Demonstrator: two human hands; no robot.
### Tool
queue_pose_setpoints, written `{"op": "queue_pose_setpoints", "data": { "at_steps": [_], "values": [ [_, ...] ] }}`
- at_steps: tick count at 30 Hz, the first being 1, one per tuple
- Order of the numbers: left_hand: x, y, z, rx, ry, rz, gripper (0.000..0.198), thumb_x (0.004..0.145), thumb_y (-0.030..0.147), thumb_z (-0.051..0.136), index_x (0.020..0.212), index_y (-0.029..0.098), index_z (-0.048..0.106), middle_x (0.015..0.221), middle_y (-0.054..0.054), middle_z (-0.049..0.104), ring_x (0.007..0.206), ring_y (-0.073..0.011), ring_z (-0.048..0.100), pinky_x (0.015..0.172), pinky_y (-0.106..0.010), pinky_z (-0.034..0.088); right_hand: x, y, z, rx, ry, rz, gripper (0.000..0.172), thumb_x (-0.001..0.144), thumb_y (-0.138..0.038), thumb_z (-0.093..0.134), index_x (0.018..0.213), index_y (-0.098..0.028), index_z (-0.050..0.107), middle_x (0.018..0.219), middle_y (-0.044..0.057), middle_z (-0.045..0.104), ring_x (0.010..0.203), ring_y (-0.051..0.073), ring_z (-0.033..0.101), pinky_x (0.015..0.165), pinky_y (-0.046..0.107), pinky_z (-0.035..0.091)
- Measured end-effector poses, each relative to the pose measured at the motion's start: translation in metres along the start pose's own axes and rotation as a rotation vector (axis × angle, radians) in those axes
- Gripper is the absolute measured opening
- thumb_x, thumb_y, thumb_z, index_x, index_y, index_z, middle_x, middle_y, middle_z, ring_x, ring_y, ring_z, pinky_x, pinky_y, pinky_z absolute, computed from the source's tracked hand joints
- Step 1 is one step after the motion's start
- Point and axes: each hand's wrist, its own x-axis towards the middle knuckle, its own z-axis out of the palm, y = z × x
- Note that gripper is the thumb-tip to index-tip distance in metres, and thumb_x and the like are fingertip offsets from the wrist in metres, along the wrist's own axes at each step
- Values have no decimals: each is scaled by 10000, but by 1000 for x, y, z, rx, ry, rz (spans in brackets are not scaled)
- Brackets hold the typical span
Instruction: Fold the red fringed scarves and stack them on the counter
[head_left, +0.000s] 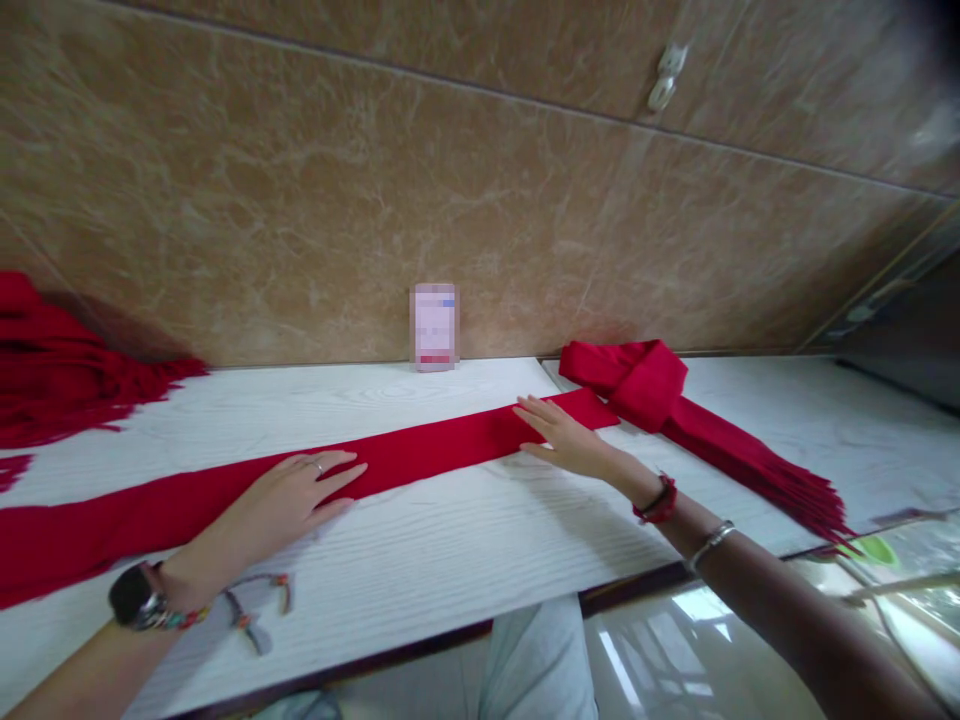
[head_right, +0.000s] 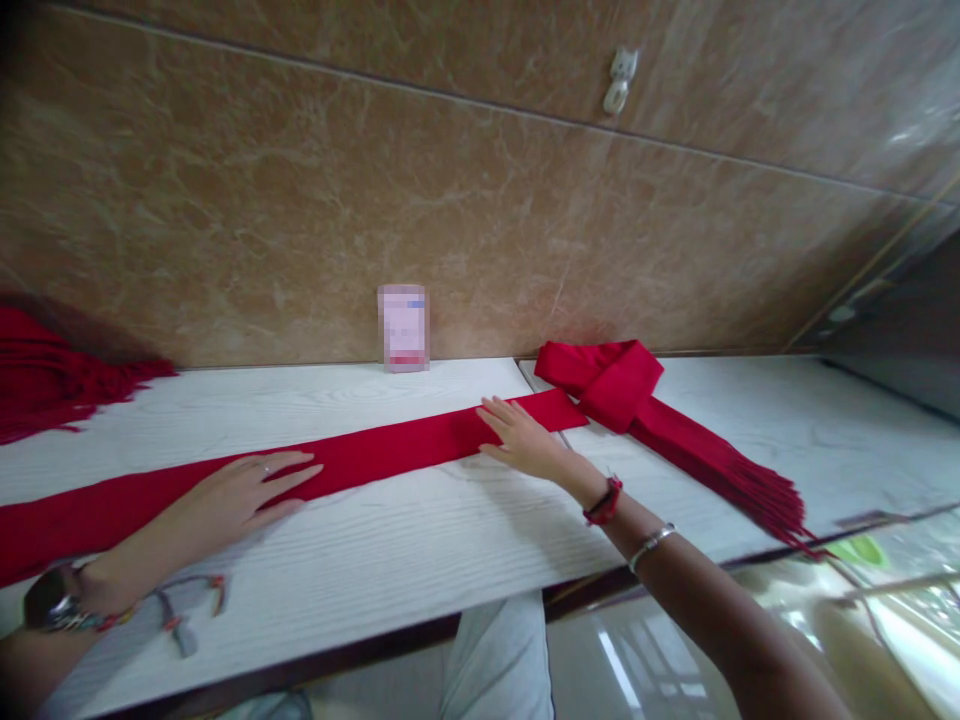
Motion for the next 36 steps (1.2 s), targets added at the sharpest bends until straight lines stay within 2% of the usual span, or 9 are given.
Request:
{"op": "queue_pose_setpoints", "data": {
  "at_steps": [5, 10, 14, 17, 21, 26, 29, 33, 36],
  "values": [
    [8, 14, -25, 176, -142, 32, 536, 804, -23, 373, 1276, 208, 476, 1228, -125, 551, 1042, -241, 571, 777, -351, 498, 39, -85, -13, 93, -92, -274, 457, 833, -270, 541, 1241, -73, 486, 1250, 167, 537, 1149, 239, 502, 955, 355, 421],
    [14, 19, -43, 122, -171, 70, 658, 815, -25, 375, 1357, 344, 321, 1290, -72, 490, 977, -189, 602, 751, -288, 491, 58, -116, -5, 86, -78, -248, 414, 846, -307, 533, 1192, -80, 515, 1179, 157, 583, 1075, 234, 544, 871, 330, 456],
    [18, 6, -47, 10, -197, 95, 526, 847, 30, 355, 1261, 335, 467, 1323, -1, 468, 1052, -173, 556, 837, -275, 463, 67, -121, 2, 52, -60, -181, 313, 863, -247, 498, 1134, -98, 548, 1102, 140, 617, 1013, 229, 563, 833, 321, 453],
    [23, -1, -51, -29, -205, 73, 405, 862, 107, 383, 1203, 274, 523, 1314, -12, 484, 1058, -168, 559, 863, -269, 452, 71, -122, 7, 14, -54, -177, 269, 856, -100, 433, 1092, -104, 561, 1045, 123, 631, 968, 214, 566, 807, 308, 445],
    [28, 1, -55, 31, -140, 32, 303, 875, 278, 441, 1156, 232, 543, 1271, -53, 516, 972, -201, 606, 793, -302, 488, 73, -125, 8, -51, -3, -127, 237, 861, -92, 407, 1029, -97, 574, 986, 134, 625, 945, 235, 541, 794, 337, 439],
    [29, 7, -45, 86, -56, -49, 534, 835, 48, 315, 1319, 263, 380, 1284, -57, 511, 892, -191, 642, 679, -297, 519, 77, -126, -1, -112, -32, -1, 238, 866, -95, 378, 990, -88, 581, 955, 160, 615, 942, 266, 540, 721, 347, 462],
    [32, 9, -33, 36, 8, -125, 638, 809, 11, 270, 1410, 215, 207, 1274, -96, 522, 932, -201, 634, 730, -325, 523, 82, -120, -9, -26, -59, 135, 268, 879, -112, 356, 1052, -105, 561, 948, 146, 633, 892, 236, 586, 698, 307, 470],
    [49, 14, -25, -116, 139, -101, 620, 754, -33, 252, 1356, 93, 319, 1341, -131, 451, 1173, -187, 490, 978, -347, 405, 89, -105, -20, 240, 35, 252, 323, 895, -170, 351, 1169, -152, 521, 1011, 114, 654, 898, 201, 614, 755, 277, 459],
    [72, 21, -29, -210, 220, -120, 565, 771, -26, 252, 1315, 69, 370, 1329, -131, 464, 1197, -160, 463, 1019, -325, 363, 92, -91, -24, 457, 176, 283, 352, 878, -159, 349, 1177, -165, 535, 982, 80, 672, 898, 192, 615, 794, 285, 451]
  ]
}}
